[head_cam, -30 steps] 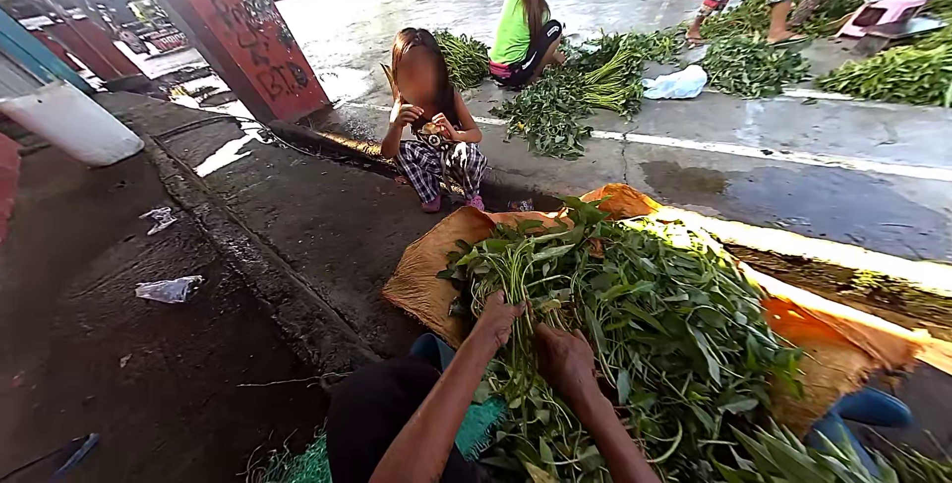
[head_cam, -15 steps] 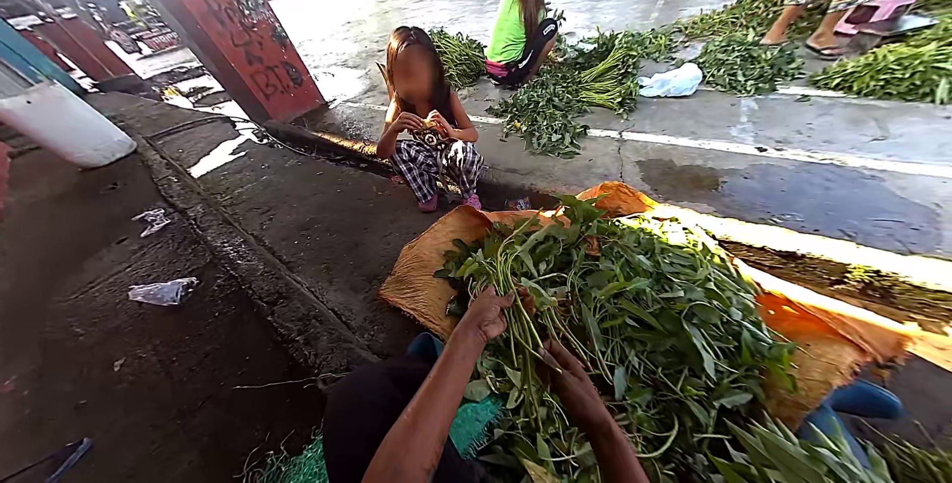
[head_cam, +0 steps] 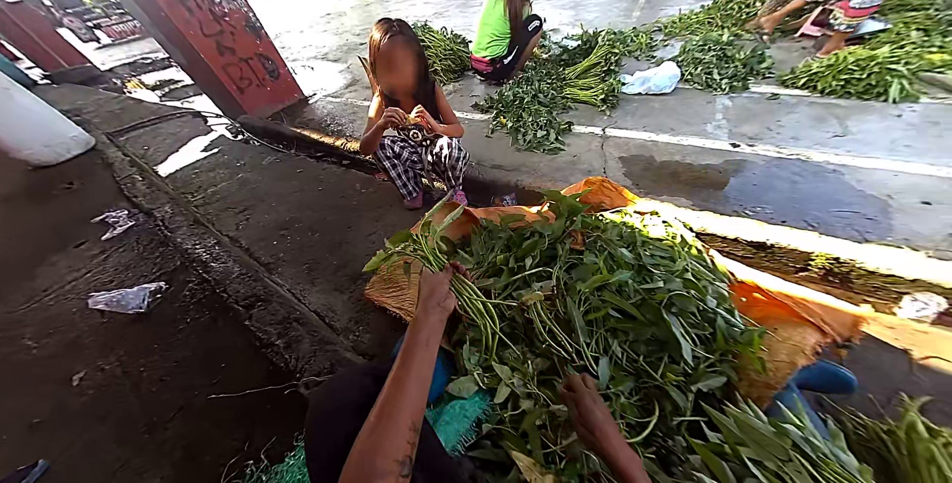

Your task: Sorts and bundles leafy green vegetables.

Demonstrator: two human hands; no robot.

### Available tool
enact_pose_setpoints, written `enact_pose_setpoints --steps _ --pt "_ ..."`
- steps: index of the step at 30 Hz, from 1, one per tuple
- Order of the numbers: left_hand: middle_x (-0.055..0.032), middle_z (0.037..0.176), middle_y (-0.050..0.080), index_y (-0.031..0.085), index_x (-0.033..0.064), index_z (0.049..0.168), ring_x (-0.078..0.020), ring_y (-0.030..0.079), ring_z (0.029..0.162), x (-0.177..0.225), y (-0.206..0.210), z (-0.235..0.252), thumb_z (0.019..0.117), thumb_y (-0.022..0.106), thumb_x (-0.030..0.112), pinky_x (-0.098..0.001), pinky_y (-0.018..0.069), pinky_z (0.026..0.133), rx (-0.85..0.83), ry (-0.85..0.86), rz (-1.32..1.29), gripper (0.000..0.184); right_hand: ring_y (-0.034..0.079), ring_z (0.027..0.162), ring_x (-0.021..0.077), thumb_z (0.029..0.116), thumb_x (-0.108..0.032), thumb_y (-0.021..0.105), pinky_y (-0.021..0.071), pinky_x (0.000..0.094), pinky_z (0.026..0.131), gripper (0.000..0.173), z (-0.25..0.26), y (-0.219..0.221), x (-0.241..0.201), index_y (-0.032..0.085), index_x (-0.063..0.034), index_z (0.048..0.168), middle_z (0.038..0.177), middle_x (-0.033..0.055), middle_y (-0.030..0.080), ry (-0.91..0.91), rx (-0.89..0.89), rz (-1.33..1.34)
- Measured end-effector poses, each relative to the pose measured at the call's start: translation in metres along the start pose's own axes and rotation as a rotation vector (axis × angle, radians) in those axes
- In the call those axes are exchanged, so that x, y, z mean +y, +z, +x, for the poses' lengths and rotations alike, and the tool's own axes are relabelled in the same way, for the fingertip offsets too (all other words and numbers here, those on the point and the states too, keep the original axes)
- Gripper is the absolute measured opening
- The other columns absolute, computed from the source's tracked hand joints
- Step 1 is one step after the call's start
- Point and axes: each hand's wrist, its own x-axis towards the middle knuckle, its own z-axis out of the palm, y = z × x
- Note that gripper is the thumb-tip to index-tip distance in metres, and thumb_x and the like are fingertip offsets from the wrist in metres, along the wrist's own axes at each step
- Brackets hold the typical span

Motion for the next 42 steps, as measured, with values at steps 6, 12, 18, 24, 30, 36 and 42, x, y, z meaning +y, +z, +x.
enact_pose_setpoints --steps 6,12,18,24,30,36,42 --pt "-0.0144 0.104 0.064 0.042 0.0024 0.130 -0.0191 0.068 0.081 -0.018 0.004 -0.004 0.1064 0.041 0.000 -0.0334 0.0591 0.073 -0.065 -0.224 -0.010 0.024 0.051 0.135 0.0469 0.1062 -0.018 0.049 0.0412 0.0598 0.110 0.052 0.075 -0.027 0.039 0.037 0.0024 0.153 0.148 0.0304 0.048 0.349 0.073 -0.105" --pt "-0.0151 0.102 0.066 0.041 -0.0007 0.132 -0.0184 0.068 0.078 -0.041 0.015 -0.017 0.1008 0.050 -0.008 -0.0312 0.0592 0.071 -0.181 -0.287 0.186 0.033 0.065 0.114 0.0386 0.1030 -0.011 0.057 0.0470 0.0536 0.104 0.037 0.058 -0.032 0.039 0.059 0.0028 0.137 0.120 0.0251 0.069 0.097 0.163 0.100" --pt "-0.0098 0.094 0.068 0.052 -0.0040 0.119 -0.0166 0.069 0.080 -0.054 0.025 -0.047 0.0983 0.052 -0.012 -0.0308 0.0594 0.077 -0.442 -0.189 0.319 0.023 0.066 0.075 0.0209 0.0960 -0.006 0.063 0.0555 0.0392 0.075 0.034 0.027 -0.018 -0.001 0.064 0.0063 0.128 0.088 0.0138 0.071 -0.255 0.431 0.317" --pt "-0.0088 0.107 0.067 0.054 -0.0043 0.126 -0.0140 0.068 0.095 -0.056 0.025 -0.065 0.0965 0.057 -0.010 -0.0297 0.0582 0.085 -0.596 -0.084 0.489 0.030 0.066 0.074 0.0271 0.0948 -0.004 0.063 0.0564 0.0438 0.075 0.031 0.017 -0.008 -0.035 0.069 0.0050 0.124 0.089 0.0176 0.071 -0.380 0.473 0.215" --pt "-0.0076 0.109 0.064 0.055 -0.0050 0.125 -0.0095 0.064 0.096 -0.058 0.021 -0.060 0.0945 0.059 -0.009 -0.0266 0.0546 0.089 -0.672 -0.083 0.573 0.031 0.065 0.090 0.0200 0.1012 -0.022 0.056 0.0540 0.0390 0.085 0.047 0.029 -0.014 -0.056 0.055 0.0064 0.138 0.102 0.0147 0.069 -0.254 0.257 0.502" --pt "-0.0105 0.113 0.063 0.052 -0.0061 0.129 -0.0098 0.063 0.098 -0.068 0.024 -0.075 0.0937 0.059 -0.010 -0.0266 0.0542 0.089 -0.591 -0.098 0.575 0.036 0.061 0.094 0.0167 0.0983 -0.003 0.062 0.0529 0.0313 0.084 0.033 0.054 -0.029 -0.113 0.054 0.0096 0.128 0.113 0.0176 0.061 0.060 0.595 1.242" --pt "-0.0110 0.109 0.059 0.043 -0.0008 0.135 -0.0135 0.062 0.091 -0.061 0.029 -0.067 0.1037 0.052 0.001 -0.0297 0.0546 0.082 -0.340 -0.306 0.332 0.033 0.064 0.064 0.0045 0.1058 0.003 0.033 0.0572 0.0198 0.065 0.021 0.066 -0.019 -0.101 0.050 -0.0074 0.106 0.078 -0.0025 0.063 0.050 0.489 2.068"
